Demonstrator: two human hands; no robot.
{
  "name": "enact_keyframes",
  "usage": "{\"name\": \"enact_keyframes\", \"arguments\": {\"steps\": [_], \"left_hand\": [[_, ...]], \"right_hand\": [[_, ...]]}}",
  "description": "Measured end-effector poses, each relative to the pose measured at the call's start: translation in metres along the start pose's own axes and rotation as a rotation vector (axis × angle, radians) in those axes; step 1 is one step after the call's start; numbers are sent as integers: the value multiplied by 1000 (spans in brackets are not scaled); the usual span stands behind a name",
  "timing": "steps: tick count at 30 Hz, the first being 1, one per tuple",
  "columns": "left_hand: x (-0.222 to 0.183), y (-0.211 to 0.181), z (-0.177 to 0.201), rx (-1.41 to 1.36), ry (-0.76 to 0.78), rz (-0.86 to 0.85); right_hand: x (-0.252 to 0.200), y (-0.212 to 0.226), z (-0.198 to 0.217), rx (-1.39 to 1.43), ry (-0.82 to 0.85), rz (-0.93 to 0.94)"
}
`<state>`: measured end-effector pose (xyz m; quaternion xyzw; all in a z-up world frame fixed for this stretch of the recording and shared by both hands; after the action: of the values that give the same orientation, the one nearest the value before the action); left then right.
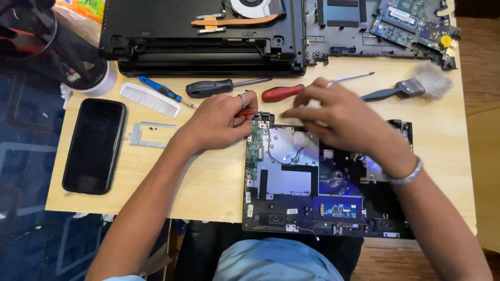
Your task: Cleaning the internal components of a laptop with a brush and positioning the motherboard.
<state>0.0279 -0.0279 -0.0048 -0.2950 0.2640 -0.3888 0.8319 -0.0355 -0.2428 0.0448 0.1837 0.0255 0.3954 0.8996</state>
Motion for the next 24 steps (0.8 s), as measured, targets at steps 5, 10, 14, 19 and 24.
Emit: {"name": "enact_keyframes", "arguments": {"steps": [5, 10, 14, 19, 24], "left_hand": [[3, 1, -5, 120, 41, 18], [5, 3, -6, 130, 27, 58], [4, 1, -4, 105, 38, 69], [6, 2, -4, 95, 15, 65], [7, 3, -2, 72, 11, 66]], "right_hand": [[-69, -51, 40, -193, 168, -516], [-102, -71, 23, -310, 341, -718], [-102, -60, 10, -697, 155, -587], [-104, -39, 24, -888, -39, -634], [-70, 31, 50, 110, -414, -473]]}}
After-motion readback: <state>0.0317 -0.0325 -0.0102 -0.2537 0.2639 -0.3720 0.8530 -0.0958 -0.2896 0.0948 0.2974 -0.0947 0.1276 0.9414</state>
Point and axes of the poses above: each hand's wrist, its own x-axis towards the middle knuckle, its own z-axis out of the back of the hand, y = z × x, the point moved 4 cm from there along x, towards the middle knuckle, and after that the axes turned 13 degrees about y, right-handed, at the moved point
